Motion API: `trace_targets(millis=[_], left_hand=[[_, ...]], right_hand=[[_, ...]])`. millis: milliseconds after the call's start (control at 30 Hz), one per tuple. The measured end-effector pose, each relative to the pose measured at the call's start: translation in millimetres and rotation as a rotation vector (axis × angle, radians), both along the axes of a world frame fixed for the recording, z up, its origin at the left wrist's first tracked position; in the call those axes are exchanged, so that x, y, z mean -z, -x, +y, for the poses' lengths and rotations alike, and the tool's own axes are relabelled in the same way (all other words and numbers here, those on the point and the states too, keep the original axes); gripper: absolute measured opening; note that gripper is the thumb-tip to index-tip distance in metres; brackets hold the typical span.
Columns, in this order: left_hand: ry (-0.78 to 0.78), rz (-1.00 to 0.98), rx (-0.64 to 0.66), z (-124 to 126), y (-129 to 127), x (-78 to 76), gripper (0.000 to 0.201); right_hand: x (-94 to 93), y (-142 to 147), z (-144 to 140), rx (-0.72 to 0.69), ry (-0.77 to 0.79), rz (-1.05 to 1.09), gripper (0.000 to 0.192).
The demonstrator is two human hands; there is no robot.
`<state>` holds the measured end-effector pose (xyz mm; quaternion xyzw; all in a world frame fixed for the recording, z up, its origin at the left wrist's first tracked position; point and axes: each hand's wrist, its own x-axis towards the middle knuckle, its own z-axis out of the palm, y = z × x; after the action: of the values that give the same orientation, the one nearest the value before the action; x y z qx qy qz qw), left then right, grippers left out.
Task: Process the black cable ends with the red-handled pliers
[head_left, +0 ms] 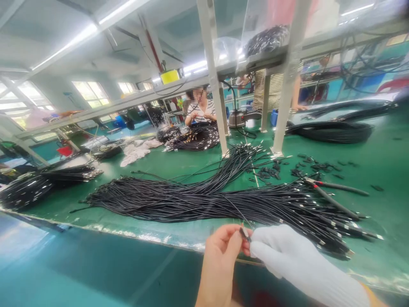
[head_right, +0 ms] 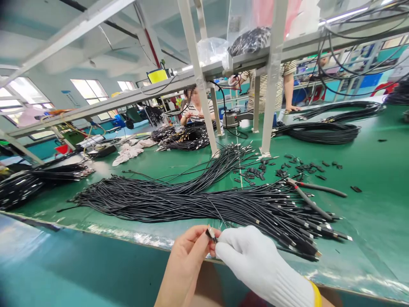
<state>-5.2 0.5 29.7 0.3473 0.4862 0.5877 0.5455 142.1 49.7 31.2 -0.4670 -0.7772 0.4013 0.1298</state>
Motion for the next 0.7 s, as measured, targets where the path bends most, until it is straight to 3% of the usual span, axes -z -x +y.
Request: trace_targets(millis=[233, 367, 500, 700], left_hand=[[-0.093, 0.130, -0.038, -7.3, -3.0, 6.4, 0.033], [-0.028, -0.006, -0.020, -7.1, -1.3, 10.7, 0.047], [-0.036, -0.003, -0.003, -7.3, 0.2, 12.0, 0.045], [-0.055, 0.017, -0.103, -4.5, -0.1, 24.7, 0.036]], right_hand=[[2.6, 3.0, -5.7, -0.028, -0.078, -0.104, 0.036], [11.0, 2.3, -7.7, -0.062, 0.019, 0.098, 0.036], [14.1, -0.7, -5.3, -0.098, 0.067, 0.213, 0.034], [3.5, 2.4, -8.4, -0.112, 0.031, 0.059, 0.030]])
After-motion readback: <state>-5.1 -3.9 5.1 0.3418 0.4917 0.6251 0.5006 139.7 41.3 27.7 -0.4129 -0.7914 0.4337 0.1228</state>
